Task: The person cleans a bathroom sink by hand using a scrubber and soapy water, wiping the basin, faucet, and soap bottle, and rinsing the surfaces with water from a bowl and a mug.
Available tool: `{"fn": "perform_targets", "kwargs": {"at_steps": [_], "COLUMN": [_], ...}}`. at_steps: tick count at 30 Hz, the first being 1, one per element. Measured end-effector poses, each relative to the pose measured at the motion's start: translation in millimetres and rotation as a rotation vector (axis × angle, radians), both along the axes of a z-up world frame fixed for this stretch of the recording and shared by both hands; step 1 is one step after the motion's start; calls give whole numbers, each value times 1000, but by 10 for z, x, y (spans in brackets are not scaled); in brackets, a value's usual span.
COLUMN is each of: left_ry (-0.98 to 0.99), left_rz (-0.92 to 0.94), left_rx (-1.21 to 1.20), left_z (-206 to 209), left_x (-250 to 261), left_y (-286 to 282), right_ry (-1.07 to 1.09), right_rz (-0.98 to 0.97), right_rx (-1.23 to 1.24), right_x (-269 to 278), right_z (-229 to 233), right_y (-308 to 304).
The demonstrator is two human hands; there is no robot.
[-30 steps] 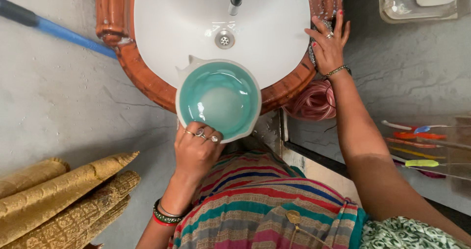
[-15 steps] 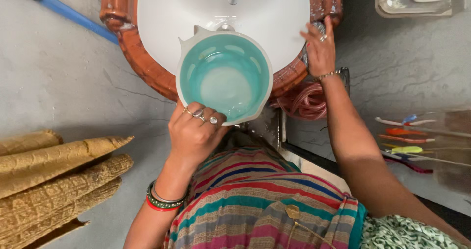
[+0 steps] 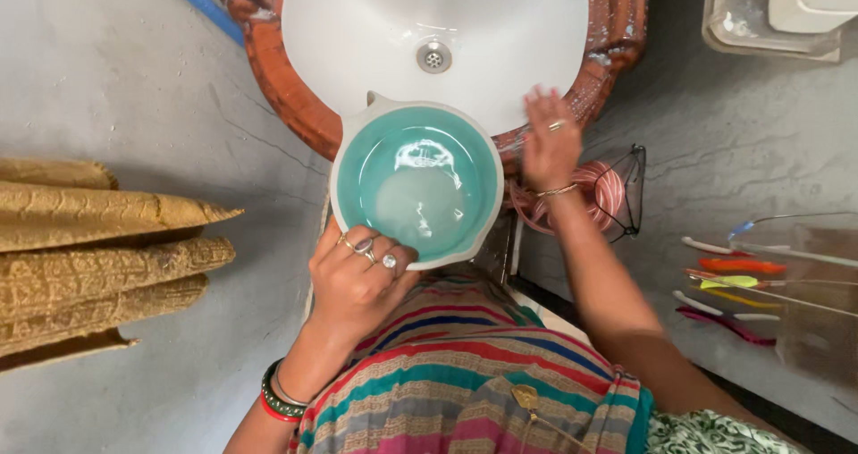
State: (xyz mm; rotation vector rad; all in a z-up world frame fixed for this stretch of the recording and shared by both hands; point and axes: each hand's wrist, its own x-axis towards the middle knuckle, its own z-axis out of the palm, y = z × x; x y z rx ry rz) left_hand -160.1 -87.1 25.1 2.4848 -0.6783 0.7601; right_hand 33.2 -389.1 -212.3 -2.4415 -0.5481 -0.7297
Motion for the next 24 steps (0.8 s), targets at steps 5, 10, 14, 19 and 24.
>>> {"fn": "perform_targets", "kwargs": {"at_steps": [5, 10, 14, 19, 24], "left_ry": [31, 79, 94, 81, 50], "left_rz": [48, 110, 138, 177, 226], "left_rx": [-10, -19, -52, -72, -76], "left_z": [-86, -92, -127, -113, -175], "left_x": [-342, -549, -629, -661, -747], "left_y": [61, 158, 206, 291, 561], "right_ry": [61, -50, 88, -82, 5], "right_rz": [-27, -295, 147, 297, -89], "right_rx": [120, 34, -244, -294, -127], "right_x": [561, -349, -833, -737, -181], "right_z": [-115, -526, -451, -131, 322], "right_y": [-691, 362, 1145, 1389, 215]}}
